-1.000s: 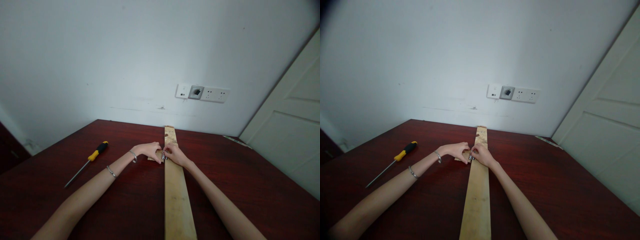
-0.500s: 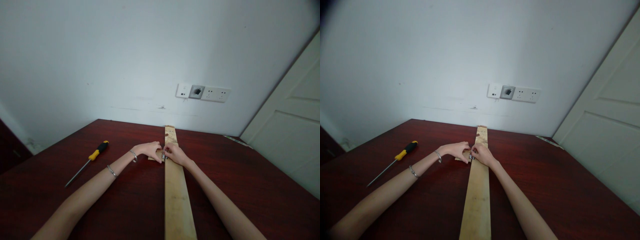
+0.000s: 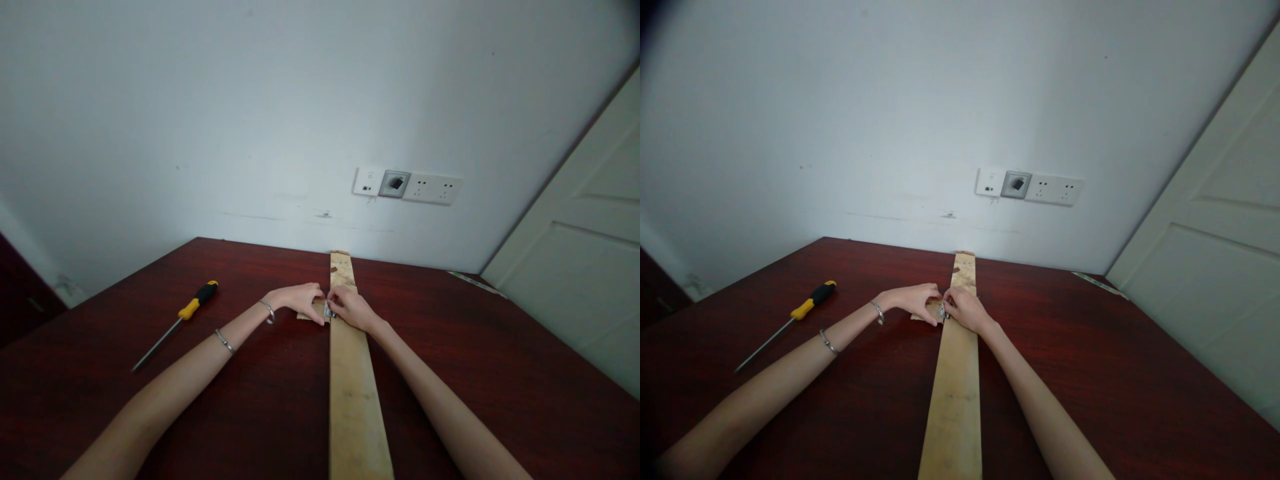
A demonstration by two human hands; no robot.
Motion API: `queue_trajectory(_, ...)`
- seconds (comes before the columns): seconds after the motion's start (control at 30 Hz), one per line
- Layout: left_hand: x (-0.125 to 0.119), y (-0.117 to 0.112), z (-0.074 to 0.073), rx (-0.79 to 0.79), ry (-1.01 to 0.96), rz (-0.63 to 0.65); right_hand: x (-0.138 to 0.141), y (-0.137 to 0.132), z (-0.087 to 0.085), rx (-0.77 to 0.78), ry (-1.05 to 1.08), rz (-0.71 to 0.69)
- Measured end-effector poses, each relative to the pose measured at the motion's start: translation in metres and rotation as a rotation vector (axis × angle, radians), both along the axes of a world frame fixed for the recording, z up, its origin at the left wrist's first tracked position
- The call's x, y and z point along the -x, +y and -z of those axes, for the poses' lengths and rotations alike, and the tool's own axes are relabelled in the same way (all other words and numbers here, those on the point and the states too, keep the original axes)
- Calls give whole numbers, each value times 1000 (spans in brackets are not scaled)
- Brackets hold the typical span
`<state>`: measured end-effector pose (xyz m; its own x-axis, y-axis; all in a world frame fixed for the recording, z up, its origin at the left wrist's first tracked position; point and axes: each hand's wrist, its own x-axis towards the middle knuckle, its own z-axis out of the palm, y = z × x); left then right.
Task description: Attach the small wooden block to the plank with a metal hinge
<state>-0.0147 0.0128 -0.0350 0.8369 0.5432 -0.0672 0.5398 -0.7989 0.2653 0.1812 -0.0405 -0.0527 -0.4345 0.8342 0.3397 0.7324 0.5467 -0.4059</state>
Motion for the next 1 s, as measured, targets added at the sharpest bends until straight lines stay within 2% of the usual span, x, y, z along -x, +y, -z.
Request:
queue_trajectory(0.23, 1, 3, 4, -1, -16, 0, -3, 3, 4, -9, 20, -34)
queue_trajectory(0.57, 2, 1, 2, 3, -18, -19, -3, 4, 5, -10, 59, -59)
queue_trajectory(1.0, 1, 0, 2, -11, -30, -5, -2, 2, 2, -29, -2, -81)
